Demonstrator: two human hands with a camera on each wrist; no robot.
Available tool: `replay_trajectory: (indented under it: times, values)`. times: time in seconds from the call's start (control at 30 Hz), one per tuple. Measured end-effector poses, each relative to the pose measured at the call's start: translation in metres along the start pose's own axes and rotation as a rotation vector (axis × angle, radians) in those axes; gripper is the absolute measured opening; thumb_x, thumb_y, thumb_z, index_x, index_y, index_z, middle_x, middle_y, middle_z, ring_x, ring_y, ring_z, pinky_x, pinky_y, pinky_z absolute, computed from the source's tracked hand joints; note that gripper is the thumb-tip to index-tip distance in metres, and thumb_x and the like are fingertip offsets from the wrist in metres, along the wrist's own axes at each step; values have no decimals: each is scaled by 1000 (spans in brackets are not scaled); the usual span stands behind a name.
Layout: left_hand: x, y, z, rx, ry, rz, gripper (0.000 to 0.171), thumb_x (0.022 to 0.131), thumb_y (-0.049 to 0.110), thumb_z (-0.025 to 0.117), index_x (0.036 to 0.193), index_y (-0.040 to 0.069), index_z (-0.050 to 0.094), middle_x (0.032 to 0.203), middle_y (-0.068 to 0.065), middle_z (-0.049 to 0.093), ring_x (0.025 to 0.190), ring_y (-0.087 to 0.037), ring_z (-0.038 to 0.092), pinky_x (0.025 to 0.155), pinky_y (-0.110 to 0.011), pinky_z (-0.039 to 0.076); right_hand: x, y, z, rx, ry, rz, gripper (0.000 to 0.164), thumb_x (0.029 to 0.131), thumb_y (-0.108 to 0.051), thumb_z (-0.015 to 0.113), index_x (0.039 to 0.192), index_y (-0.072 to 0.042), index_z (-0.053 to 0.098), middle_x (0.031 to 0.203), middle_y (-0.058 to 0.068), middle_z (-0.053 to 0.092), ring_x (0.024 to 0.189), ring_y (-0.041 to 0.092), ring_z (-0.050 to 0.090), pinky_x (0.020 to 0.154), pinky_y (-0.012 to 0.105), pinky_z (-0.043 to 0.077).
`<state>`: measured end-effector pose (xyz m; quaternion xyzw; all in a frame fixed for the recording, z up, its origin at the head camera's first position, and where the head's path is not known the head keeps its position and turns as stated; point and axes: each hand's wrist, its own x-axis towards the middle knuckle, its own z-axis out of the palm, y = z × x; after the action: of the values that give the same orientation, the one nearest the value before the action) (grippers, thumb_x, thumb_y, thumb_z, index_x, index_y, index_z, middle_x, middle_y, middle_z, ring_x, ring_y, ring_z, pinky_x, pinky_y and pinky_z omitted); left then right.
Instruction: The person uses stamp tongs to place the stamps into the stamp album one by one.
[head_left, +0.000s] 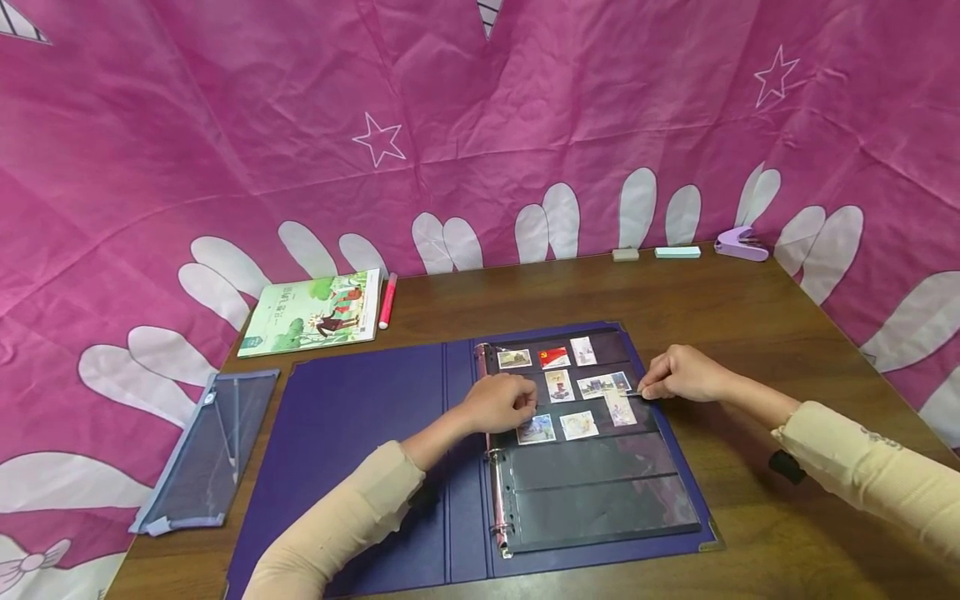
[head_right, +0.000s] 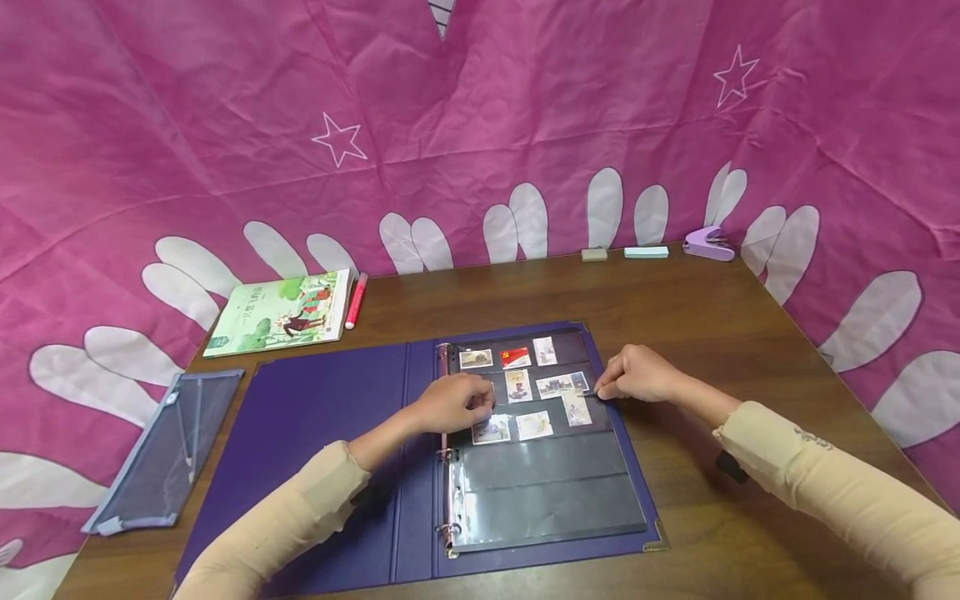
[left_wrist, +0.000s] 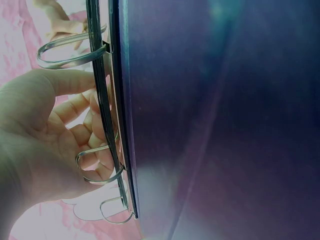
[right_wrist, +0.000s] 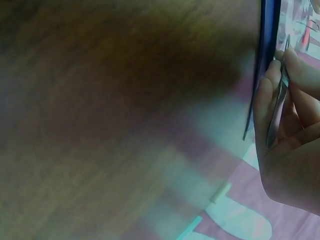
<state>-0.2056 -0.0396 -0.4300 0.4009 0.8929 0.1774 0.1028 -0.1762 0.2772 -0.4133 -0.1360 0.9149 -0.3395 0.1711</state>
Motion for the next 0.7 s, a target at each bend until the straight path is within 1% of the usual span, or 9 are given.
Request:
replay_trajectory:
  times: [0.1,0.23,0.33,0.47,0.7]
  values:
    - [-1,0,0,-2,0,-4,11,84,18,60,73,18,59,63,10,49,61,-5,45,53,-20,30,3,0,-3,11,-42,0,14,76,-13,72,84,-1,75,66,0,61,56,2,47,52,19,41]
    - [-1,-1,0,-9,-1,1,11,84,18,60,74,18,59,64,9,52,61,-5,45,54,-20,30,12,-2,-10,34,-143,-4,14,76,-9,72,83,2,74,66,-1,58,57,3,47,53,19,42]
    - [-1,-2,0,-8,6,16,10,84,19,61,75,19,59,64,9,53,61,-5,45,54,-20,30,22,-5,-17,7,-211,-23,9,76,-7,71,79,1,74,67,-2,56,56,2,45,52,18,40]
    - [-3,-3,-3,2,11,42,8,85,20,61,77,20,58,65,9,51,62,-5,45,54,-20,30,35,-10,-23,-62,-280,-32,4,73,-6,72,75,-3,74,67,-4,57,54,1,45,51,17,38]
    - [-3,-2,-5,-17,13,71,7,84,19,62,78,21,58,68,9,51,64,-6,44,55,-20,29,48,-19,-26,-87,-385,5,6,71,-2,71,76,0,74,65,-5,57,53,4,47,50,18,39]
